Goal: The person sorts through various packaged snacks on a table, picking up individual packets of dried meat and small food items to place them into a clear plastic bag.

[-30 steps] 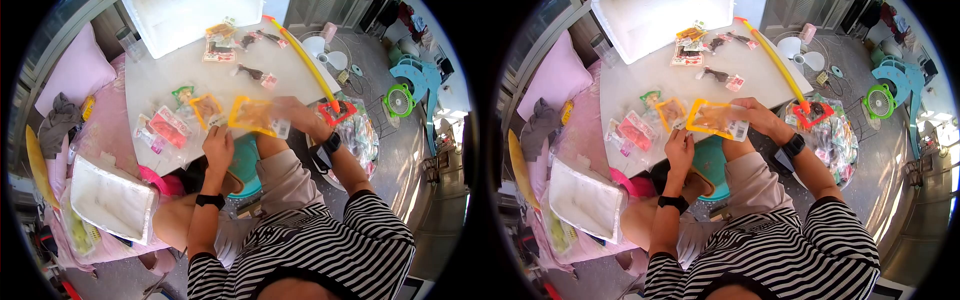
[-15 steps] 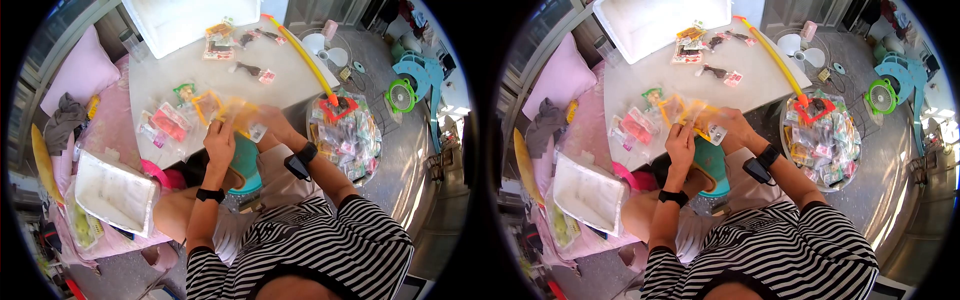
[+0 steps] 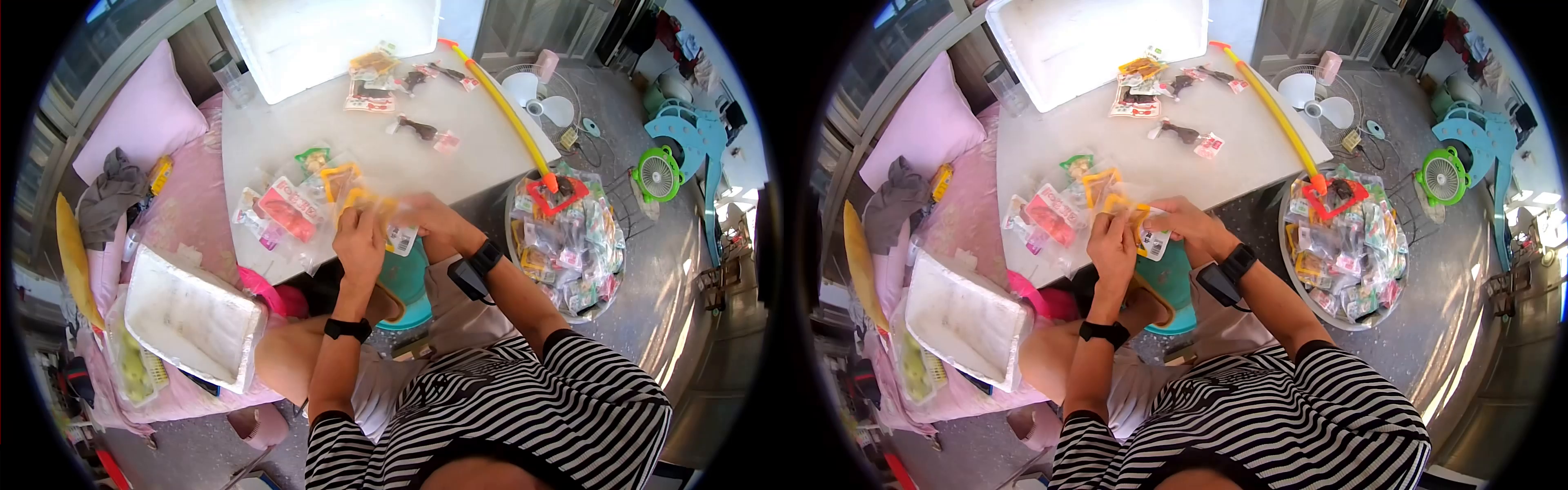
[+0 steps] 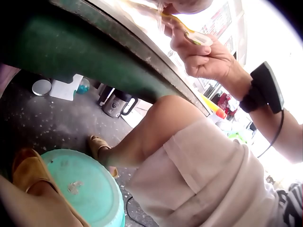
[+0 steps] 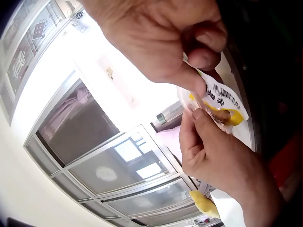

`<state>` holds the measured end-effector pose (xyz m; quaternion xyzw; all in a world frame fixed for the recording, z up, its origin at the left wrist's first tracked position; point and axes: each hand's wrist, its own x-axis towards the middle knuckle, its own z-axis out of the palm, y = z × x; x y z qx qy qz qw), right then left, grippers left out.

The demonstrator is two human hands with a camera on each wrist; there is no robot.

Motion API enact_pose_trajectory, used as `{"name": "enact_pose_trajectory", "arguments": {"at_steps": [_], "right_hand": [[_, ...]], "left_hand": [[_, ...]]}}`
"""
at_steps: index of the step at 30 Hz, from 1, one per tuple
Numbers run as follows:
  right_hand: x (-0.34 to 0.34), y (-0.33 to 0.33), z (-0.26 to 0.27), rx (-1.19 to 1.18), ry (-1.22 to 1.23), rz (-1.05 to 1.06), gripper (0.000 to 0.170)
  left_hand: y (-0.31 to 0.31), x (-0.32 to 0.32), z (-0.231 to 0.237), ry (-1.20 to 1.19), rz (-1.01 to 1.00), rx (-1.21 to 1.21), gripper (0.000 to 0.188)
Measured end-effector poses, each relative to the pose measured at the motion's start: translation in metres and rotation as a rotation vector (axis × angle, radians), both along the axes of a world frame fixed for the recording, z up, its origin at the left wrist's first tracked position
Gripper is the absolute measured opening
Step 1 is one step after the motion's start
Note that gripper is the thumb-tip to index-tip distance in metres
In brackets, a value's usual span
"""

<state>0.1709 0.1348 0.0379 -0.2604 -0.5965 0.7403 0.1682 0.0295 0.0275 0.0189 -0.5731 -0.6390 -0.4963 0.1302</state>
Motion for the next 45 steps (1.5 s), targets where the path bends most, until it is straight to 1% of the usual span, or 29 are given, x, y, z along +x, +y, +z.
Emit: {"name": "enact_pose_trajectory", "arguments": {"at_steps": [2,4,6,7,9,10,12,14,17,18,20,23,24,27,28,31,32,34,36,38,40,43,45], "right_hand": [[-0.007,0.008,0.002,0.066,-0.058,0.011,0.025],[-0.013,0.009,-0.014,0.201,0.176,-0.034,0.022],[-0.022,0.009,-0.027,0.524,0.347,-0.096,0.021],[-0.025,0.008,-0.031,0.780,0.395,-0.141,0.020],[-0.026,-0.004,-0.032,0.602,0.467,-0.224,0.019],[-0.024,-0.023,-0.013,0.169,0.476,-0.252,0.018],[-0.022,-0.029,-0.010,-0.218,0.386,-0.263,0.017],[-0.020,-0.020,-0.032,-0.126,0.217,-0.249,0.016],[-0.048,-0.022,-0.026,-0.185,0.227,-0.326,0.014],[-0.056,-0.019,-0.032,-0.161,0.177,-0.284,0.014],[-0.065,-0.006,-0.047,-0.102,0.079,-0.209,0.015],[-0.046,-0.002,-0.017,-0.004,-0.011,-0.054,0.017],[-0.037,0.000,-0.008,-0.008,-0.021,-0.007,0.020],[-0.007,0.029,0.026,0.157,-0.287,0.145,0.023],[-0.002,0.044,0.028,0.164,-0.301,0.095,0.026],[-0.003,0.096,0.044,0.210,-0.321,-0.165,0.028],[-0.008,0.116,0.048,0.213,-0.257,-0.225,0.026],[-0.022,0.163,0.039,0.362,-0.120,-0.267,0.028],[-0.048,0.223,0.015,0.920,-0.151,-0.224,0.031],[-0.075,0.266,0.004,0.949,-0.151,-0.258,0.031],[-0.110,0.289,0.001,0.443,-0.120,-0.360,0.030],[-0.150,0.306,0.002,0.265,-0.215,-0.514,0.027],[-0.170,0.306,-0.008,0.187,-0.059,-0.637,0.026]], "left_hand": [[0.000,0.002,0.001,0.078,-0.048,0.044,0.022],[-0.001,0.005,0.000,0.068,-0.090,0.016,0.022],[-0.003,0.005,0.000,0.049,-0.098,-0.004,0.022],[-0.003,0.005,-0.001,0.032,-0.089,-0.011,0.022],[-0.004,0.003,-0.001,0.003,-0.070,-0.021,0.022],[-0.004,0.003,-0.002,-0.010,-0.058,-0.023,0.022],[-0.004,0.003,-0.002,-0.013,-0.042,-0.030,0.022],[-0.005,0.005,-0.003,0.006,-0.032,-0.042,0.023],[-0.005,0.007,-0.009,0.057,-0.077,-0.013,0.023],[-0.006,0.006,-0.010,0.040,-0.074,-0.017,0.024],[-0.007,-0.002,-0.010,0.008,-0.076,-0.014,0.026],[-0.010,-0.009,-0.011,0.050,0.032,-0.163,0.038],[-0.008,-0.012,-0.015,0.078,0.062,-0.193,0.040],[-0.001,-0.016,-0.026,0.096,0.143,-0.240,0.040],[0.000,-0.016,-0.028,0.140,0.154,-0.267,0.040],[0.003,-0.014,-0.032,0.200,0.160,-0.300,0.039],[0.005,-0.015,-0.034,0.230,0.171,-0.306,0.038],[0.005,-0.016,-0.034,0.223,0.159,-0.298,0.035],[0.007,-0.018,-0.036,0.237,0.151,-0.272,0.034],[0.008,-0.018,-0.036,0.244,0.156,-0.293,0.035],[0.008,-0.018,-0.034,0.257,0.157,-0.307,0.037],[0.008,-0.019,-0.034,0.248,0.142,-0.315,0.038],[0.009,-0.019,-0.034,0.257,0.148,-0.328,0.039]]}}
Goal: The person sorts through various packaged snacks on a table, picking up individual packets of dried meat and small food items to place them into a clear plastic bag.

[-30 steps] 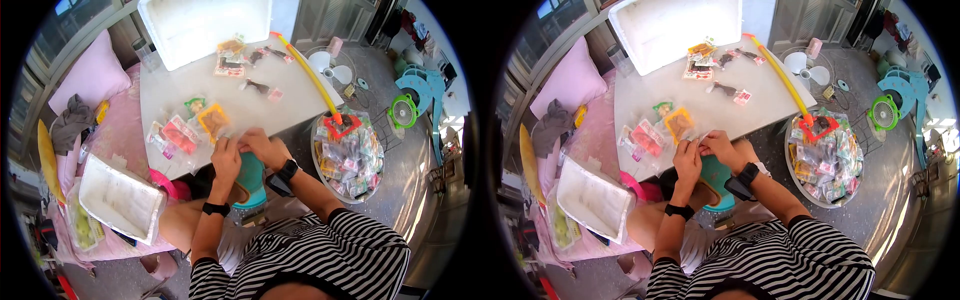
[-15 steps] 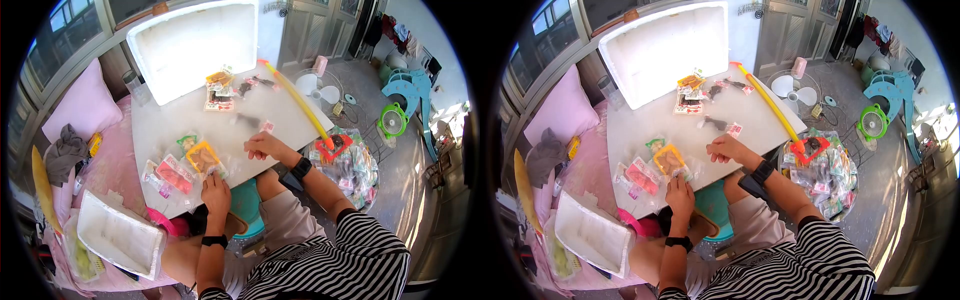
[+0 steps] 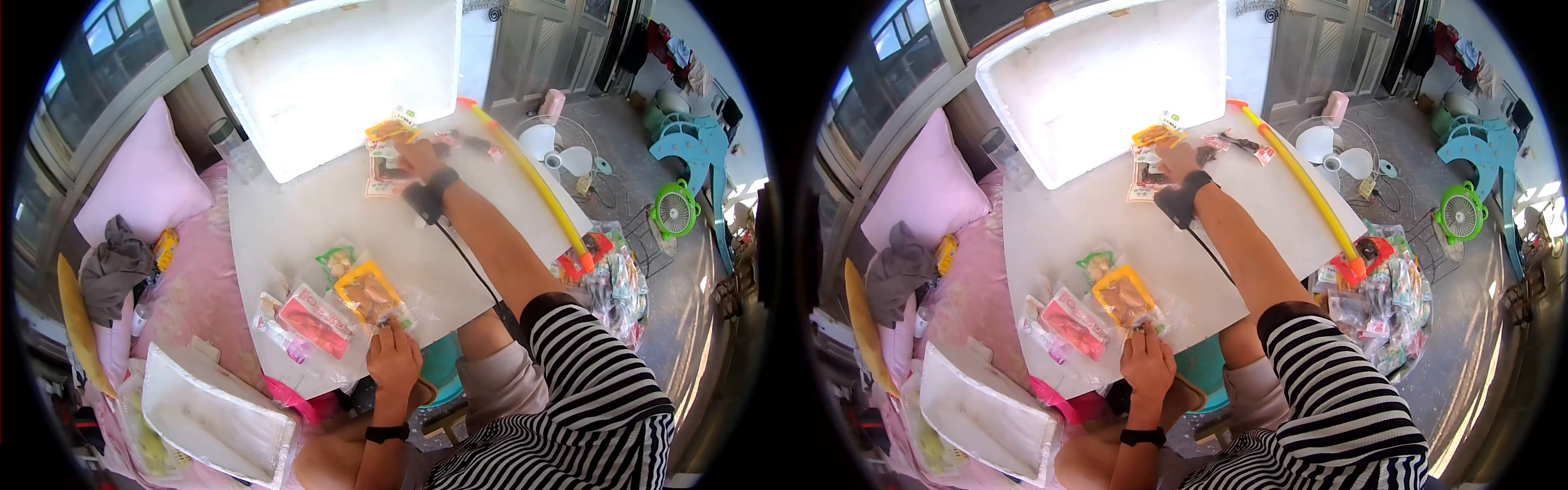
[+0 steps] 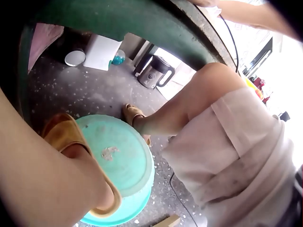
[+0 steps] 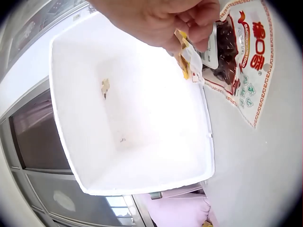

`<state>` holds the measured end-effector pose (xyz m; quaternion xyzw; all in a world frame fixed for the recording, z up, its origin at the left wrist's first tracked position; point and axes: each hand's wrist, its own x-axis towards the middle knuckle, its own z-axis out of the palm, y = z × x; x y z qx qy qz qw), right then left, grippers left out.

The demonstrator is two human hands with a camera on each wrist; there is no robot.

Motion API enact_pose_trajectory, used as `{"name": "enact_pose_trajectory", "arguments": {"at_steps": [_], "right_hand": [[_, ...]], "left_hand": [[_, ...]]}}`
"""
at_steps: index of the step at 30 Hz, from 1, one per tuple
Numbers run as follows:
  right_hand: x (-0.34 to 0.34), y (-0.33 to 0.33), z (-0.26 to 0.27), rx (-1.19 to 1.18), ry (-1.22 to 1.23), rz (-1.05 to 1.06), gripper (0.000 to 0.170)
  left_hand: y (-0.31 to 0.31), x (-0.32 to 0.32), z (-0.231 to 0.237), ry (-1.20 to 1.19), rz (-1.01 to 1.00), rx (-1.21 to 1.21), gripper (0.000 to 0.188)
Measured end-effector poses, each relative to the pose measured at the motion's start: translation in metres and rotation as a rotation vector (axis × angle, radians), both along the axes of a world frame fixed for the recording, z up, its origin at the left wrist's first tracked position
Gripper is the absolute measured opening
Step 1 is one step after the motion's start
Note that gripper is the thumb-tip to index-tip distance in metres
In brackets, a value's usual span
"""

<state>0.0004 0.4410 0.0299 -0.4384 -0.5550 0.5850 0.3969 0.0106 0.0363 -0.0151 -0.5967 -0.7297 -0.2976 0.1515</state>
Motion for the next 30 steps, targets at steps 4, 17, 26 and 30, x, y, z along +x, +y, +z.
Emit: {"name": "enact_pose_trajectory", "arguments": {"at_steps": [4,17,26,30], "right_hand": [[-0.021,0.063,-0.076,0.638,-0.294,0.012,0.024],[0.198,-0.197,0.005,0.196,0.134,0.142,0.017],[0.234,-0.261,-0.025,0.262,0.003,0.277,0.030],[0.243,-0.277,-0.009,0.290,0.070,0.331,0.026]], "left_hand": [[0.000,-0.001,-0.001,0.023,0.020,-0.012,0.039],[-0.006,0.001,0.009,-0.148,-0.060,0.032,0.043],[-0.017,0.007,0.020,-0.147,-0.103,0.098,0.009],[-0.022,0.013,0.025,-0.149,-0.089,0.150,0.003]]}}
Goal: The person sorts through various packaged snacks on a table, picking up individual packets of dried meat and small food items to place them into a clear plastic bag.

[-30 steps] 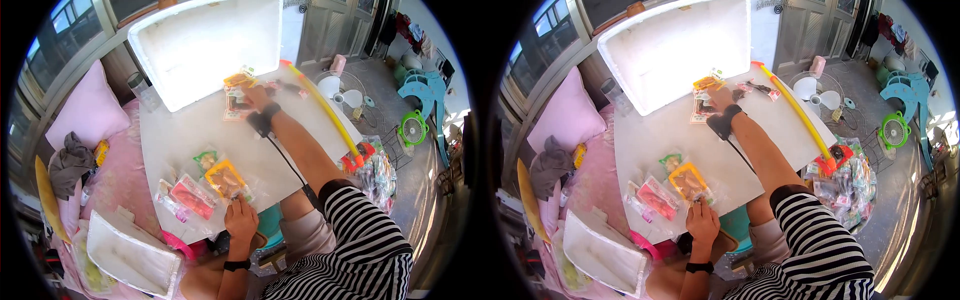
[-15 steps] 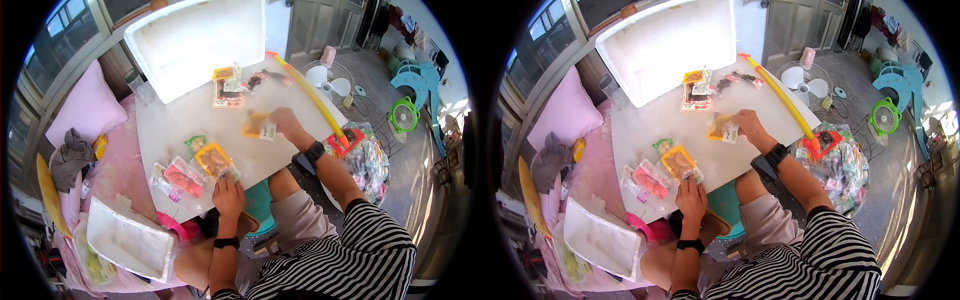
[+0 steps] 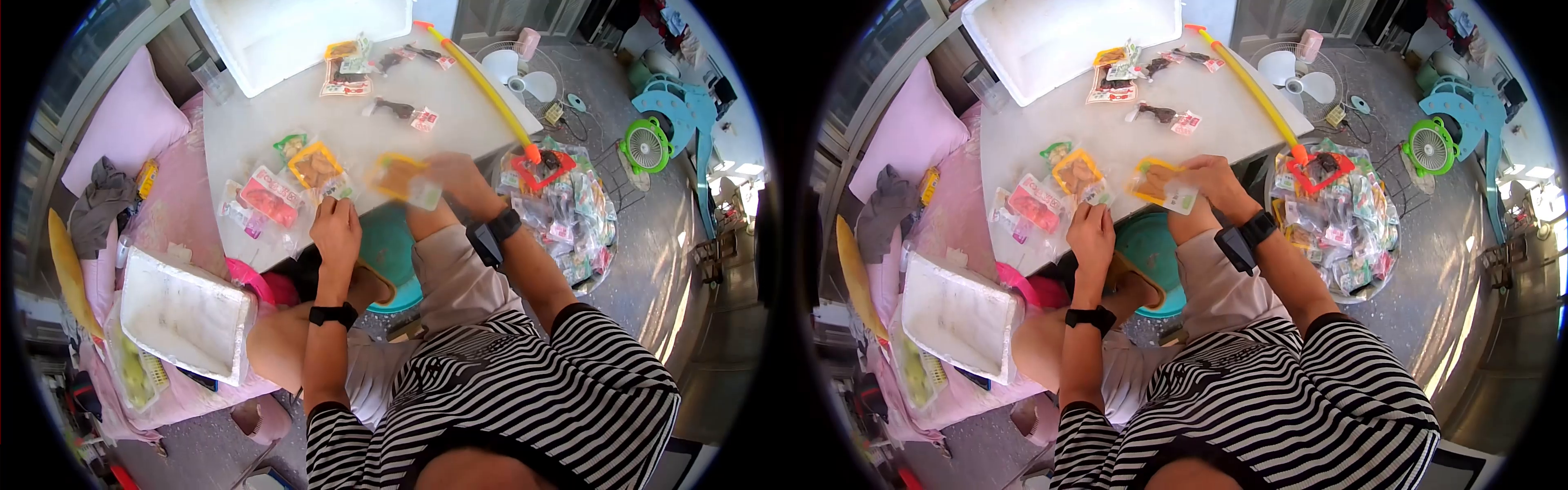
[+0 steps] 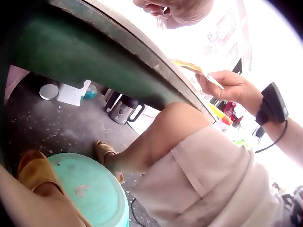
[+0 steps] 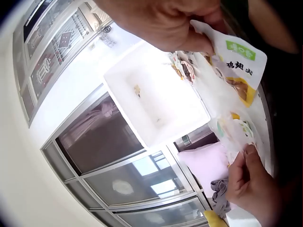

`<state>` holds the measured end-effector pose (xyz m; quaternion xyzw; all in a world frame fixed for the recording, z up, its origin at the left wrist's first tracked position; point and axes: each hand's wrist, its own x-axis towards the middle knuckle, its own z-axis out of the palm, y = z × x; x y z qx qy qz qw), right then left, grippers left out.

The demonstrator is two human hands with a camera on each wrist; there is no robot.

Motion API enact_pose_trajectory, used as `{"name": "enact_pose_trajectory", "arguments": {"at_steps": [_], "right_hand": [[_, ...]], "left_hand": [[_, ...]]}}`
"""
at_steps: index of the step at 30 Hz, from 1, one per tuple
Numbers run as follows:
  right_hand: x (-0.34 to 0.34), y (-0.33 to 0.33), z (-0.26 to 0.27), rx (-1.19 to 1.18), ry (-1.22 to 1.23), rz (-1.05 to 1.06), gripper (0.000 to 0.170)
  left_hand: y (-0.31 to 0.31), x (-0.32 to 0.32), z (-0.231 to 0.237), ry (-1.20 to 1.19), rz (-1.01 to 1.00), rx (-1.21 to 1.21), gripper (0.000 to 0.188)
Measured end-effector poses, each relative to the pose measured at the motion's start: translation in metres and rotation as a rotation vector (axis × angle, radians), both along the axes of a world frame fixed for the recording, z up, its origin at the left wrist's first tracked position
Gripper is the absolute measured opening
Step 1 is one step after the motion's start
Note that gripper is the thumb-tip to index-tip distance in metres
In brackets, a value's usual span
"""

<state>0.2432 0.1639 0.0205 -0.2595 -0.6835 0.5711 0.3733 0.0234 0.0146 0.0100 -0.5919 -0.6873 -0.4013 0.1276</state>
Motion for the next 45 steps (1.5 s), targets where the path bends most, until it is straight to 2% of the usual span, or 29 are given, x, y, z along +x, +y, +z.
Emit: {"name": "enact_pose_trajectory", "arguments": {"at_steps": [2,4,6,8,11,13,15,18,21,23,25,27,29,31,33,35,38,40,43,45], "right_hand": [[0.008,-0.005,0.007,-0.066,0.029,-0.020,0.022],[0.019,-0.015,0.013,-0.246,0.044,-0.072,0.018],[0.028,-0.020,0.011,0.008,0.138,0.084,0.017],[0.029,-0.027,0.008,-0.046,0.204,0.159,0.017],[0.014,-0.040,0.007,-0.585,0.253,0.137,0.017],[0.001,-0.039,0.010,0.105,0.064,0.128,0.016],[-0.020,-0.037,-0.001,-0.315,0.121,0.050,0.014],[-0.048,-0.028,-0.015,-0.525,0.240,0.017,0.013],[-0.091,-0.029,-0.036,-0.189,0.186,-0.024,0.023],[-0.115,-0.033,-0.033,-0.270,0.225,0.000,0.027],[-0.130,-0.053,0.007,-0.639,0.367,0.094,0.029],[-0.111,-0.063,0.022,0.120,0.228,0.092,0.028],[-0.100,-0.062,0.020,0.174,0.121,0.086,0.025],[-0.096,-0.060,0.014,-0.481,0.046,0.059,0.022],[-0.092,-0.071,0.015,-0.060,0.127,0.021,0.019],[-0.102,-0.071,0.012,0.047,0.114,0.013,0.017],[-0.133,-0.042,-0.015,-0.199,-0.002,0.048,0.016],[-0.138,-0.040,-0.015,-0.278,-0.022,0.058,0.016],[-0.093,-0.040,0.011,-0.390,-0.039,0.134,0.017],[-0.074,-0.027,0.003,-0.370,-0.089,-0.103,0.020]], "left_hand": [[-0.001,0.001,0.001,-0.024,0.002,0.017,0.004],[-0.001,0.001,0.002,-0.048,0.001,0.053,0.008],[-0.001,0.001,0.003,-0.068,0.001,0.076,0.010],[0.000,0.001,0.003,-0.083,0.000,0.085,0.011],[0.000,0.002,0.006,-0.078,-0.005,0.095,0.013],[0.000,0.002,0.004,-0.057,-0.008,0.083,0.017],[-0.002,0.001,0.004,-0.024,-0.011,0.081,0.020],[-0.002,0.006,0.006,0.021,-0.031,0.103,0.022],[0.003,0.012,-0.001,0.048,-0.043,0.126,0.020],[0.003,0.014,0.000,0.029,-0.035,0.107,0.021],[0.002,0.012,0.002,0.015,-0.024,0.104,0.022],[0.001,0.008,0.003,0.003,-0.004,0.121,0.023],[-0.001,0.006,0.007,-0.017,-0.006,0.122,0.022],[-0.002,0.007,0.006,-0.033,-0.018,0.110,0.025],[0.000,0.009,0.005,-0.030,-0.049,0.083,0.031],[0.001,0.010,-0.004,0.001,-0.058,0.068,0.033],[-0.002,0.009,-0.007,0.008,-0.061,0.062,0.033],[-0.004,0.007,-0.007,0.011,-0.049,0.040,0.033],[-0.008,0.009,-0.003,0.038,-0.046,-0.027,0.038],[-0.010,0.013,0.004,0.068,-0.078,-0.056,0.044]]}}
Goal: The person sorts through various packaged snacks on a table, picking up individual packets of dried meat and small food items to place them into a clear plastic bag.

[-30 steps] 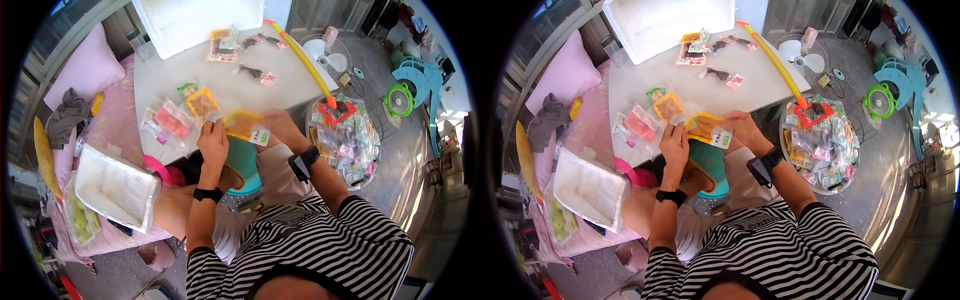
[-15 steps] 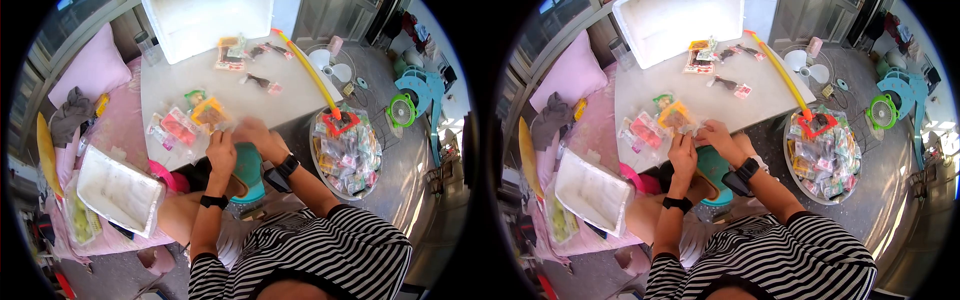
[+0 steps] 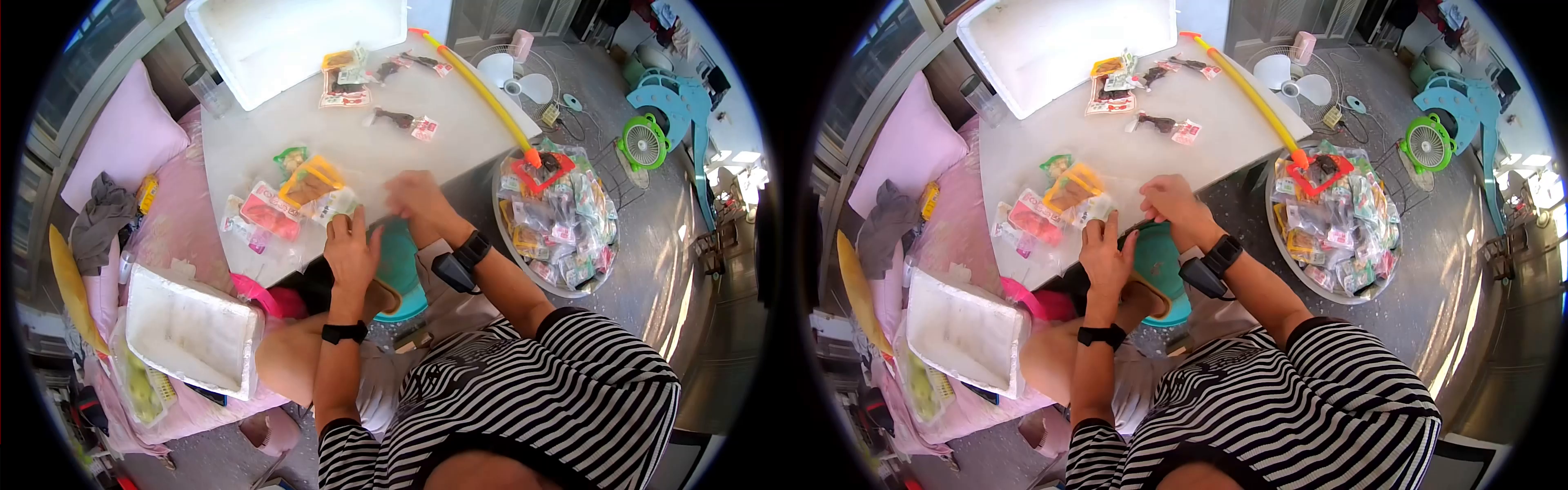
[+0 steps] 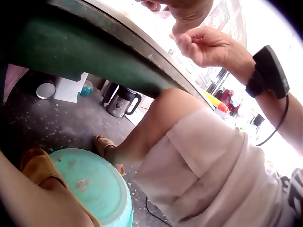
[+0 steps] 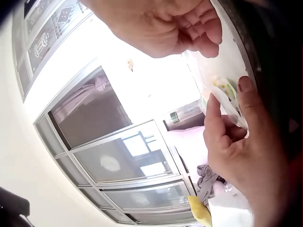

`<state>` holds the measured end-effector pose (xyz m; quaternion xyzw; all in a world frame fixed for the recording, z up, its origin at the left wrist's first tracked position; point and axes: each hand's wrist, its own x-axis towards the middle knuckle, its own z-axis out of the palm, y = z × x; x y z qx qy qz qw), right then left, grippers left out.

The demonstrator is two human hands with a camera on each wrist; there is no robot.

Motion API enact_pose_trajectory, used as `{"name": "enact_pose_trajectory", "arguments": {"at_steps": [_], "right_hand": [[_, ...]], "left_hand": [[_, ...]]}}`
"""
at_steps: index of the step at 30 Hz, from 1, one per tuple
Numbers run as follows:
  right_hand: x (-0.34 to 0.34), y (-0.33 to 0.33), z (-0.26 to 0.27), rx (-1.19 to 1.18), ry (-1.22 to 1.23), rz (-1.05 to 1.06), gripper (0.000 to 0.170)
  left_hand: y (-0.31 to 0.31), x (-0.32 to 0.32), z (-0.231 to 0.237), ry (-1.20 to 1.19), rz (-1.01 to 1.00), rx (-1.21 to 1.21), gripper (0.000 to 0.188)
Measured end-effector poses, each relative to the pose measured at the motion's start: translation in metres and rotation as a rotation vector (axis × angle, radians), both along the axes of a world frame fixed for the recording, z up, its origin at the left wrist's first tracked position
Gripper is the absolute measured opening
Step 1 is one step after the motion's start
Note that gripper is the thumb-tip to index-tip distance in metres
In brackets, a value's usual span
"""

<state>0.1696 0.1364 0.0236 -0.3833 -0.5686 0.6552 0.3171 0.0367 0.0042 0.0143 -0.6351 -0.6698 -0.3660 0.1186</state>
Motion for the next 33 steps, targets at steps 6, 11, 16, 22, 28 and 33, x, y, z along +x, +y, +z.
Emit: {"name": "enact_pose_trajectory", "arguments": {"at_steps": [6,11,16,22,28,33], "right_hand": [[-0.015,0.030,0.001,0.076,-0.197,-0.153,0.033],[-0.028,0.030,-0.005,0.065,-0.083,-0.053,0.027],[0.015,0.000,0.000,-0.052,0.093,-0.251,0.032],[0.031,-0.059,0.019,-0.265,0.297,0.016,0.028],[0.021,-0.042,0.032,0.114,0.045,0.003,0.022],[0.113,-0.027,0.114,0.156,0.195,0.068,0.021]], "left_hand": [[0.002,0.002,-0.003,0.093,0.057,-0.109,0.060],[0.001,-0.006,-0.011,0.237,0.042,-0.077,0.046],[0.003,-0.003,-0.012,0.236,-0.071,0.083,0.028],[0.002,0.007,-0.007,0.254,-0.140,0.051,0.025],[-0.012,0.021,0.020,0.206,-0.262,0.234,0.034],[-0.022,0.021,0.025,0.156,-0.279,0.241,0.046]]}}
